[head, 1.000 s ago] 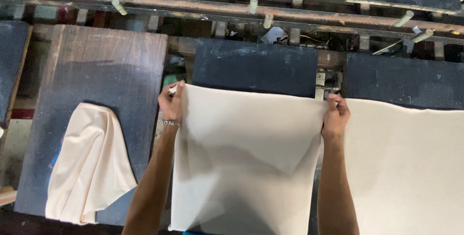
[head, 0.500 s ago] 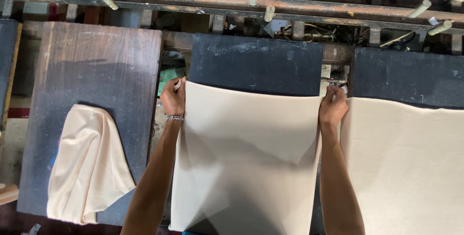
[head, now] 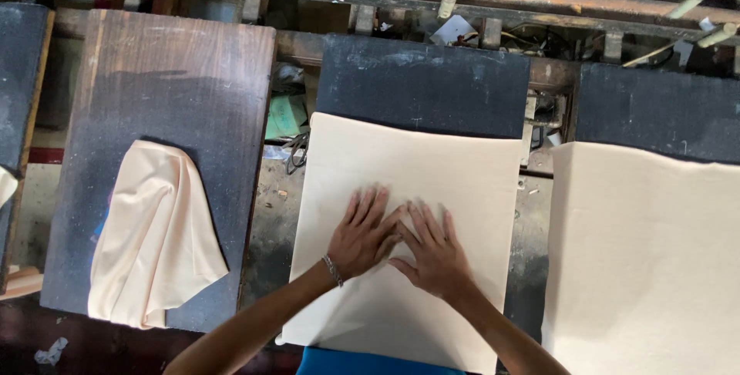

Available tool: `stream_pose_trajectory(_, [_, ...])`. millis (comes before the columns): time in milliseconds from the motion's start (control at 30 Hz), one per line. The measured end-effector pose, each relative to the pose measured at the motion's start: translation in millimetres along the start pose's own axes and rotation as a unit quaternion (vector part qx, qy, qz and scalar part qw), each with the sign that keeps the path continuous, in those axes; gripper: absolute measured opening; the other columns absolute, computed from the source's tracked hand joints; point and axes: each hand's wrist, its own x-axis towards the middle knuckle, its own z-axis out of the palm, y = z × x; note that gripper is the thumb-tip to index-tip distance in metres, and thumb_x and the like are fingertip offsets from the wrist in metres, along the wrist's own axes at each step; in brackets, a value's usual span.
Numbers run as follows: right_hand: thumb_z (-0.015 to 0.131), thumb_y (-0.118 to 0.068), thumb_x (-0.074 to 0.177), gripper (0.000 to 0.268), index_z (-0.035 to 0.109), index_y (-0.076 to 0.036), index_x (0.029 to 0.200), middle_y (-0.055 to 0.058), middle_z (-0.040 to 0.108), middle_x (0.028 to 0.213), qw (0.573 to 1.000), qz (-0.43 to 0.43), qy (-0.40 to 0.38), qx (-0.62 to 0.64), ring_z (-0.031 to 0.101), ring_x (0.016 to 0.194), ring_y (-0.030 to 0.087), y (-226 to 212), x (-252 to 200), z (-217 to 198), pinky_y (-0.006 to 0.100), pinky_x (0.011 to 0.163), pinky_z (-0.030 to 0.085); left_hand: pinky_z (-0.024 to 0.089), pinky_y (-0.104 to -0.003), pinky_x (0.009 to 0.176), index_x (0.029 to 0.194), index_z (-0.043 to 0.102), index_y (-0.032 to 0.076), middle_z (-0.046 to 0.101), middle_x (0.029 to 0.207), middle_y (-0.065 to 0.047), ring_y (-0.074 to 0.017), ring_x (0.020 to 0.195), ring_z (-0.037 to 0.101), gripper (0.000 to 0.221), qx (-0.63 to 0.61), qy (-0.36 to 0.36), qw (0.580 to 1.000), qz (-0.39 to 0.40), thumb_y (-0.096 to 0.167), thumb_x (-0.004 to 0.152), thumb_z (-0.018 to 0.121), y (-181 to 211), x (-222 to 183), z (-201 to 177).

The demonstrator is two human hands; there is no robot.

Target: The person is placing and smoothing out fabric pieces onto boards in preparation for screen printing.

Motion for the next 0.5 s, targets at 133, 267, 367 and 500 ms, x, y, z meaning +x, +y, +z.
stream_pose_trajectory(133, [0.048,-0.055,0.1,0.065,0.044,-0.023,0.157,0.021,0.033,0.166,0.989,0.067,0.119,-0.057,0.027,0.153,0.043,53.7,44.7,-35.2,0.064,0.122,0.017,0.021,-0.066,0.121,0.159,0.038,0.029,0.032,0.165,-0.016,-0.0435,0.149,0.033,0.063,0.108,-0.02,0.994,-0.027,0.049,0.101,0.052,-56.5,36.1,4.6])
stream_pose_trajectory(267, [0.057,-0.067,0.097,0.072,0.053,-0.029,0.157,0.021,0.042,0.163,0.969,0.131,0.198,-0.067,0.038,0.149,0.045,102.2,62.9,-33.0,0.069,0.116,0.021,0.016,-0.064,0.124,0.156,0.046,0.031,0.034,0.165,-0.012,-0.0381,0.153,0.028,0.062,0.121,0.064,0.984,-0.114,0.062,0.103,0.05,-94.3,76.9,15.4])
stream_pose_trajectory(367, [0.066,-0.06,0.096,0.068,0.059,-0.024,0.154,0.027,0.04,0.163,0.96,0.162,0.219,-0.064,0.035,0.148,0.052,90.5,60.3,-29.9,0.078,0.111,0.018,0.019,-0.064,0.124,0.157,0.044,0.028,0.034,0.163,-0.022,-0.0434,0.15,0.033,0.064,0.156,0.118,0.967,-0.162,0.062,0.103,0.047,-82.0,69.2,30.6])
stream_pose_trajectory(500, [0.064,-0.053,0.098,0.066,0.054,-0.026,0.158,0.024,0.035,0.165,0.959,0.131,0.234,-0.093,0.034,0.148,0.048,11.3,38.7,-20.9,0.072,0.116,0.019,0.01,-0.061,0.126,0.158,0.042,0.027,0.031,0.166,-0.019,-0.039,0.155,0.023,0.056,0.14,0.046,0.975,-0.165,0.053,0.109,0.031,-25.4,-2.9,0.4])
